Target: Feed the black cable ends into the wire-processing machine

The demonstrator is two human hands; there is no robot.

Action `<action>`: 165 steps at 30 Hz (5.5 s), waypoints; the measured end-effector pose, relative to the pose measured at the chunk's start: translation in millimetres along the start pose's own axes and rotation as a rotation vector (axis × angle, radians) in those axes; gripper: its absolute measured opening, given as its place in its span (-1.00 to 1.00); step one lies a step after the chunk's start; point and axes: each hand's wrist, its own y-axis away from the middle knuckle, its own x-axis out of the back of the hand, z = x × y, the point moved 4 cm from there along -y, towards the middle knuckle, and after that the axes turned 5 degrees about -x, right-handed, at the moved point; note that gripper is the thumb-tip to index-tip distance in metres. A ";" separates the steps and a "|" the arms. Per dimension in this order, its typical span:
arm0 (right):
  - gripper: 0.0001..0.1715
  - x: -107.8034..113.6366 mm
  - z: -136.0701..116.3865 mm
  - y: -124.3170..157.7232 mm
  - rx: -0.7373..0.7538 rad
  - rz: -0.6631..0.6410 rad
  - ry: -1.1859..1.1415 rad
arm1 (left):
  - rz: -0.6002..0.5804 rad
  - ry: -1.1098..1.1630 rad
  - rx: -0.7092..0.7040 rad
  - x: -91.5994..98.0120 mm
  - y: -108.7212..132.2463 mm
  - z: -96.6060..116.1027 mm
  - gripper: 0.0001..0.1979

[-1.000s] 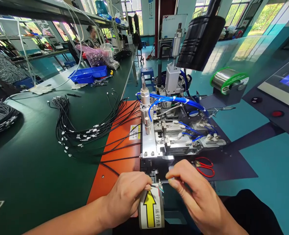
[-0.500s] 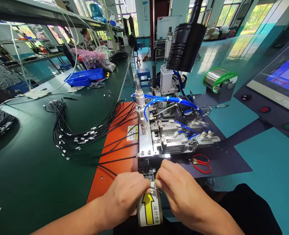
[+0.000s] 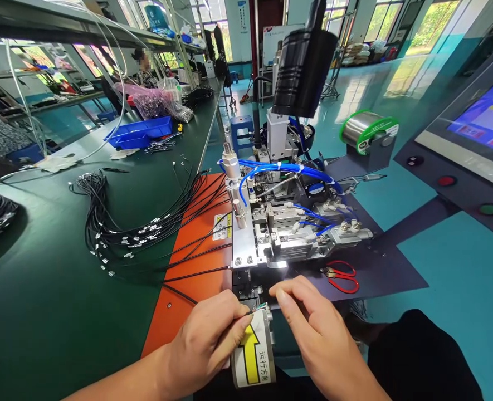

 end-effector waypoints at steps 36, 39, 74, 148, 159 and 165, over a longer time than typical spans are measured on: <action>-0.71 -19.2 -28.7 5.1 0.550 -0.072 0.632 | -0.050 -0.223 -0.128 -5.5 0.0 4.4 -0.78; -0.70 -23.0 -35.9 3.6 0.626 -0.066 0.830 | -0.077 -0.234 -0.169 -5.6 -0.8 5.6 -0.77; -0.66 -18.5 -3.9 15.5 0.419 0.157 0.167 | -0.012 -0.072 0.099 -1.1 1.0 -4.1 -0.77; -0.88 -48.3 -12.2 3.1 0.359 0.296 -0.099 | 0.007 -0.126 -0.057 -2.0 2.3 -2.3 -0.79; -0.75 -34.2 9.9 9.4 0.256 0.328 0.119 | -0.033 -0.150 -0.101 0.8 -2.9 -5.7 -0.87; -0.60 -9.9 29.7 0.3 -0.147 0.248 -0.110 | -0.004 -0.066 -0.016 3.4 -3.3 -9.1 -0.86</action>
